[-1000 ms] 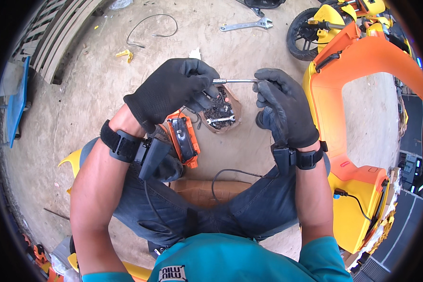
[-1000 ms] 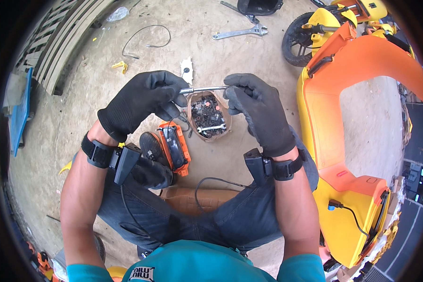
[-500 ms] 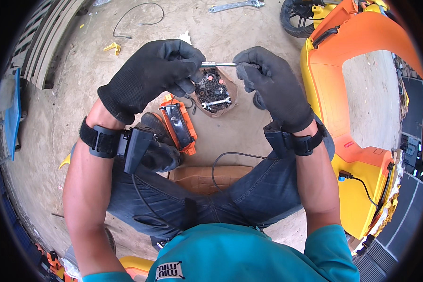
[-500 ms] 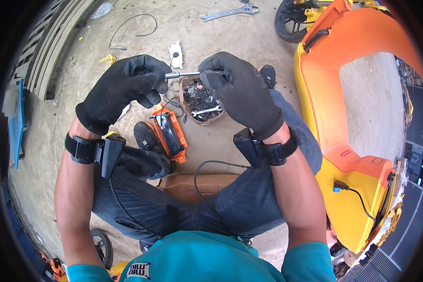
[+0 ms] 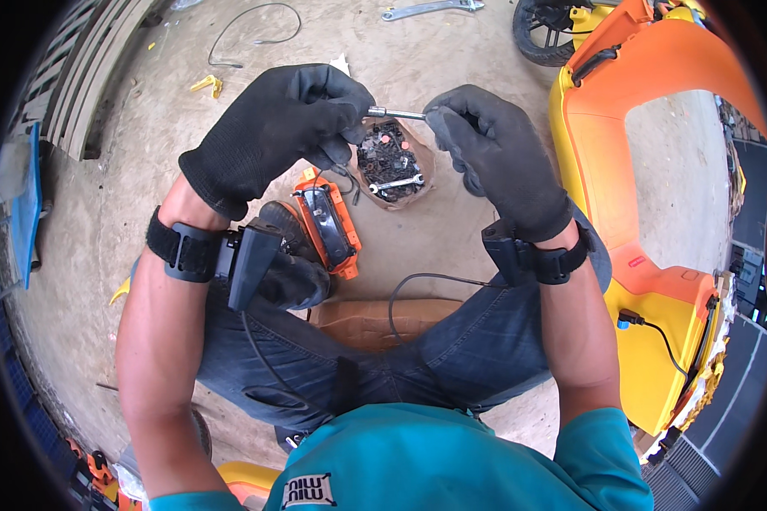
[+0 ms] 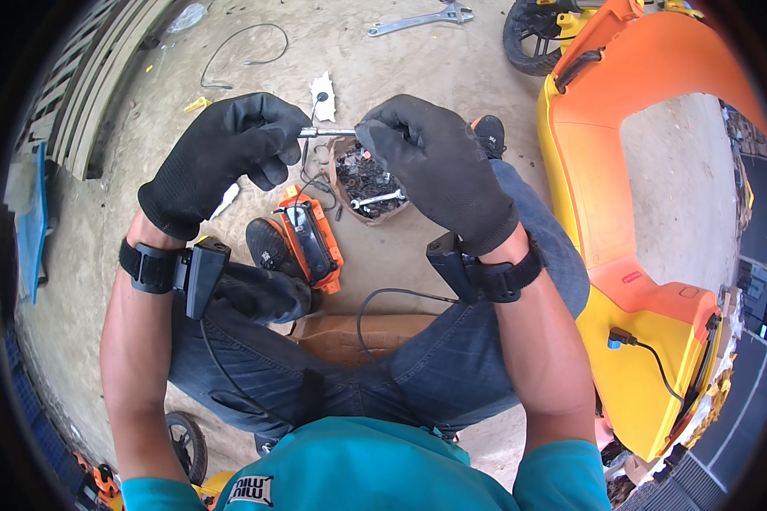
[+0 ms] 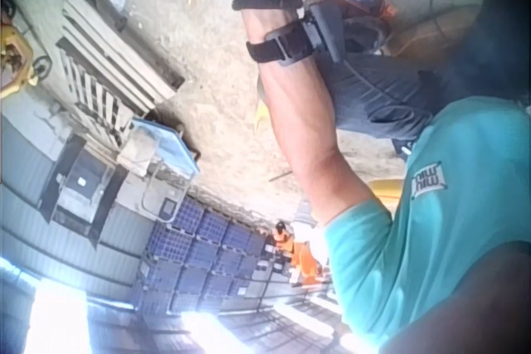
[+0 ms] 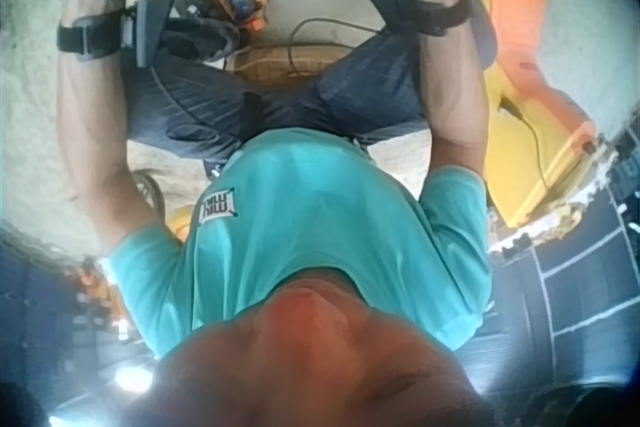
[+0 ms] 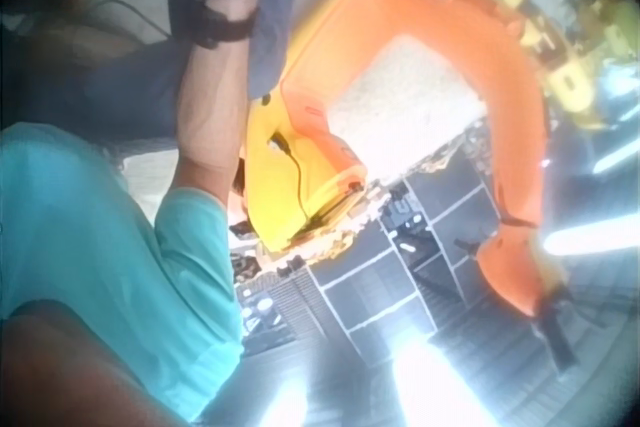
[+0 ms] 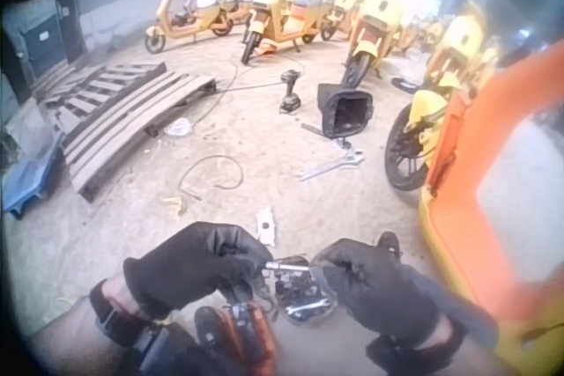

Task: The person works on the internal components of an orange electric scooter part, using a wrench and a screwdriver to loosen and tighten screws and nuts. They handle a black internal housing and manage a set of wires and connectors while seated near other scooter frames.

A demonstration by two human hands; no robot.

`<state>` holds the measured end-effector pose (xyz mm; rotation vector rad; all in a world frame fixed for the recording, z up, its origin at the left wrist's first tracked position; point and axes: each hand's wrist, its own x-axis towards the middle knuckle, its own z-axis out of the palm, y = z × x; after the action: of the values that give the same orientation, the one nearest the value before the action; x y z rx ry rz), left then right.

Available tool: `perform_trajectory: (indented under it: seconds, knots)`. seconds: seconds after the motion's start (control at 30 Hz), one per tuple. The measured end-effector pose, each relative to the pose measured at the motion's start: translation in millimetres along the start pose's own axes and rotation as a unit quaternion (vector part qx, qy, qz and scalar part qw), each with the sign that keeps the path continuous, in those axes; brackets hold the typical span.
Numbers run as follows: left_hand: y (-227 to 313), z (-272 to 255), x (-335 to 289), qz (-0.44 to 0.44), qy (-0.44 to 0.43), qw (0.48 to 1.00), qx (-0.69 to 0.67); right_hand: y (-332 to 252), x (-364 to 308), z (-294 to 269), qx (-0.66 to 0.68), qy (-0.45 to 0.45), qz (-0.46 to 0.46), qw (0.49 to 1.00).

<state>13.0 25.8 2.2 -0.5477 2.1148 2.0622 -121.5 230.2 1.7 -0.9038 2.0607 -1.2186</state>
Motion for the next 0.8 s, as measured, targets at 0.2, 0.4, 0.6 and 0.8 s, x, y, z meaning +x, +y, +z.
perform_trajectory:
  seconds: [0.2, 0.4, 0.6, 0.8]
  knots:
    - [0.6, -3.3, -0.2, -0.016, 0.015, 1.0, 0.013, 8.5, 0.5, -0.3, -0.004, -0.004, -0.057, 0.998]
    - [-0.2, -2.4, 1.0, -0.026, 0.014, 1.0, 0.007, 1.0, -0.5, -2.6, 0.003, -0.014, -0.009, 1.0]
    - [-2.0, -2.7, 0.4, 0.002, 0.013, 1.0, 0.008, -3.9, -2.5, -2.6, -0.028, -0.012, -0.015, 0.999]
    - [0.5, 1.4, 2.6, -0.004, -0.026, 1.0, -0.007, -5.3, -3.6, -5.6, -0.002, -0.039, 0.006, 0.999]
